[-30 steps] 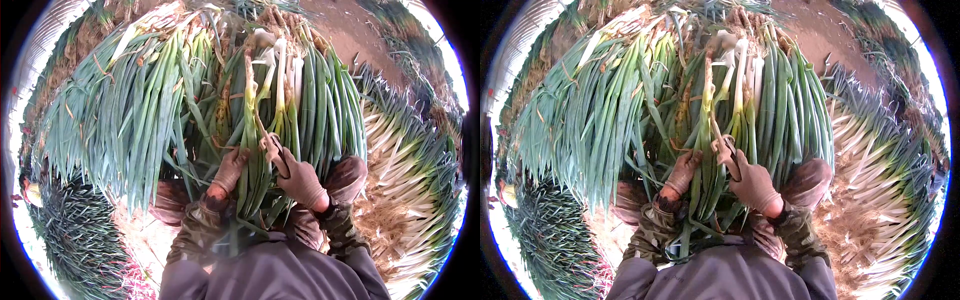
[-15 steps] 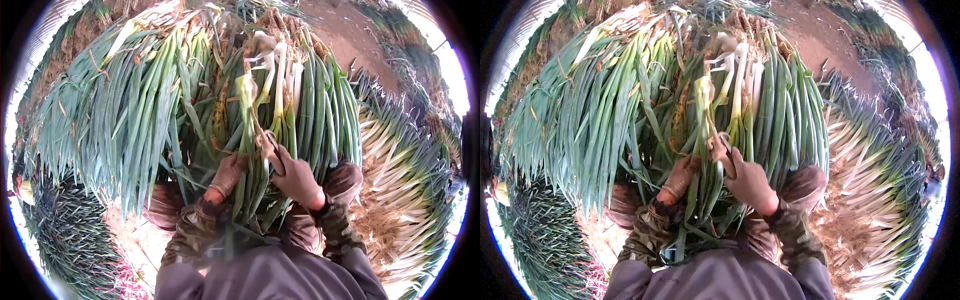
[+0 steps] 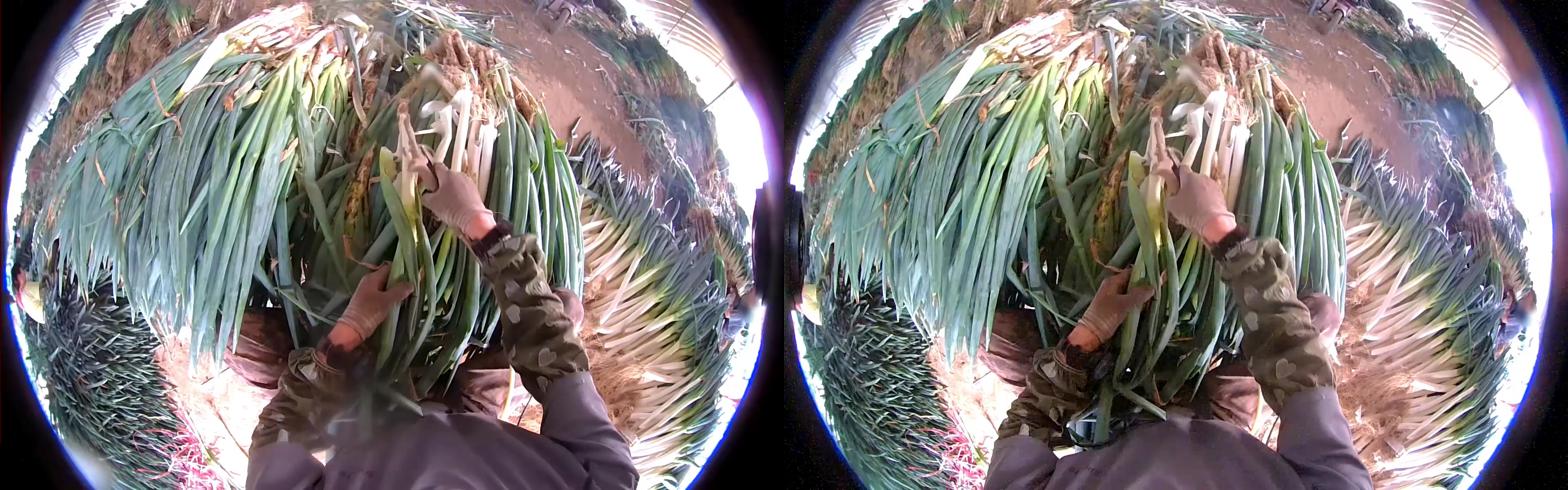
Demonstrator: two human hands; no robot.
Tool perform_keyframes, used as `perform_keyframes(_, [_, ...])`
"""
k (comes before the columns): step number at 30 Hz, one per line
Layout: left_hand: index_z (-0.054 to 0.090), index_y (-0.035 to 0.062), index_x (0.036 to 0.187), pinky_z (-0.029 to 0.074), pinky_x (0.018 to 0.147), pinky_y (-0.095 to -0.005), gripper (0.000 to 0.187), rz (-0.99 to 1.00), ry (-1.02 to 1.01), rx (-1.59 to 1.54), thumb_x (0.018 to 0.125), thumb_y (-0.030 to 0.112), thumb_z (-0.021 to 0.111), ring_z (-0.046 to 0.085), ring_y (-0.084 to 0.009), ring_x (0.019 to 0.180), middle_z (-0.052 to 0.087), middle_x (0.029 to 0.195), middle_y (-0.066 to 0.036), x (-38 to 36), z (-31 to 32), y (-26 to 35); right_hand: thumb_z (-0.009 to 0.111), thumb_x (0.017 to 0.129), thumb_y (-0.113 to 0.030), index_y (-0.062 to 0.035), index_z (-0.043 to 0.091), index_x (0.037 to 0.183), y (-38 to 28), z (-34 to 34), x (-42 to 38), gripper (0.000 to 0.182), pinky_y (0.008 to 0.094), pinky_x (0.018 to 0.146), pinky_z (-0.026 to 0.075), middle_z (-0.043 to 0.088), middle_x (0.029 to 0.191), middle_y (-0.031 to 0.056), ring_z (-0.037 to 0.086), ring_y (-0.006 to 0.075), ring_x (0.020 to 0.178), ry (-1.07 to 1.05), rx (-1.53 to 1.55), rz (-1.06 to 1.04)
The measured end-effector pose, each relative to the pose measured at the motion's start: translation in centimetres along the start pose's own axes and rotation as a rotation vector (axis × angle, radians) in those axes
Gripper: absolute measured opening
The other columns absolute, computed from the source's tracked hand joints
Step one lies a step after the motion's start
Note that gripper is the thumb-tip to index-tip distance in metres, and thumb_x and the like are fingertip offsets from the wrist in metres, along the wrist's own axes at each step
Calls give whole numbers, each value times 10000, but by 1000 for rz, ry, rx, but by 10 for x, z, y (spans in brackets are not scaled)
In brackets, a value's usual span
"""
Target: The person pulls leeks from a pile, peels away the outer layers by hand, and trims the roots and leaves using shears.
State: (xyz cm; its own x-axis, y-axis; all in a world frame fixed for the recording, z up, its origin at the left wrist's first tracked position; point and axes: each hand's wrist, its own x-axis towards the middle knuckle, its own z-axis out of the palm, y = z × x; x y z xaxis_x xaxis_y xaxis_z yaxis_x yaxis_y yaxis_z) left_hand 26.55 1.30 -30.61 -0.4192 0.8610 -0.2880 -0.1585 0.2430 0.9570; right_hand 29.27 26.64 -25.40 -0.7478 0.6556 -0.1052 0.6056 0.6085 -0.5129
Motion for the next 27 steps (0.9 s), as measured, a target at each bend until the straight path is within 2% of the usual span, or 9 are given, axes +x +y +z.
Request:
perform_keyframes(6, [645,-17,1194,491,889,-317,388,80,20,21,846,142,710,602,-138,925,699,1004,-85,-1,1,6,595,884,-255,13,627,1116,-16,-24,12,357,493,880,513,694,1007,272,671,432,990,-144,-45,-1])
perform_keyframes(9, [637,-18,1191,493,900,-325,399,95,28,12,830,134,713,619,-158,934,701,1016,-100,0,2,19,704,801,-224,12,585,1082,-4,-27,-32,386,458,761,506,660,845,247,661,398,801,-57,83,-133])
perform_keyframes(12, [626,-25,1194,495,905,-333,438,120,35,25,804,147,727,634,-185,933,700,1021,-126,5,5,17,716,795,-170,25,575,1168,11,-28,-79,444,385,679,486,571,776,203,596,261,699,-196,149,61])
perform_keyframes(13, [620,-27,1201,497,905,-336,458,107,33,27,795,154,732,639,-196,930,697,1021,-136,7,7,18,707,799,-142,29,574,1218,16,-33,-95,471,374,660,472,556,765,168,544,177,692,-235,219,12])
perform_keyframes(15, [607,-25,1227,501,908,-343,503,107,38,55,781,167,740,651,-221,939,695,1031,-156,10,10,22,704,797,-125,39,571,1282,14,-47,-126,529,331,723,490,594,831,143,541,141,767,-260,354,-7])
perform_keyframes(18, [582,-14,1284,506,918,-359,571,171,55,132,772,179,745,671,-272,981,695,1067,-187,11,20,22,716,791,-114,50,509,1405,33,-43,-141,668,255,892,473,626,1011,97,539,127,915,-259,439,-80])
perform_keyframes(21, [558,-5,1331,505,936,-381,621,228,85,200,768,180,745,679,-332,1038,691,1107,-217,13,32,5,744,798,-175,52,537,1340,48,-39,-131,623,313,812,520,635,874,182,594,185,789,-128,375,-52])
perform_keyframes(24, [551,-26,1336,502,948,-408,639,138,39,165,754,159,739,658,-407,1069,678,1115,-251,9,50,15,735,800,-136,60,547,1319,55,-41,-129,585,293,825,512,632,901,123,568,159,826,-91,488,-95])
perform_keyframes(27, [560,-36,1318,503,939,-431,618,242,102,277,749,139,723,646,-433,1069,676,1116,-262,20,62,20,723,802,-131,47,544,1348,60,-55,-133,601,291,837,508,650,963,93,568,148,859,-20,485,-7])
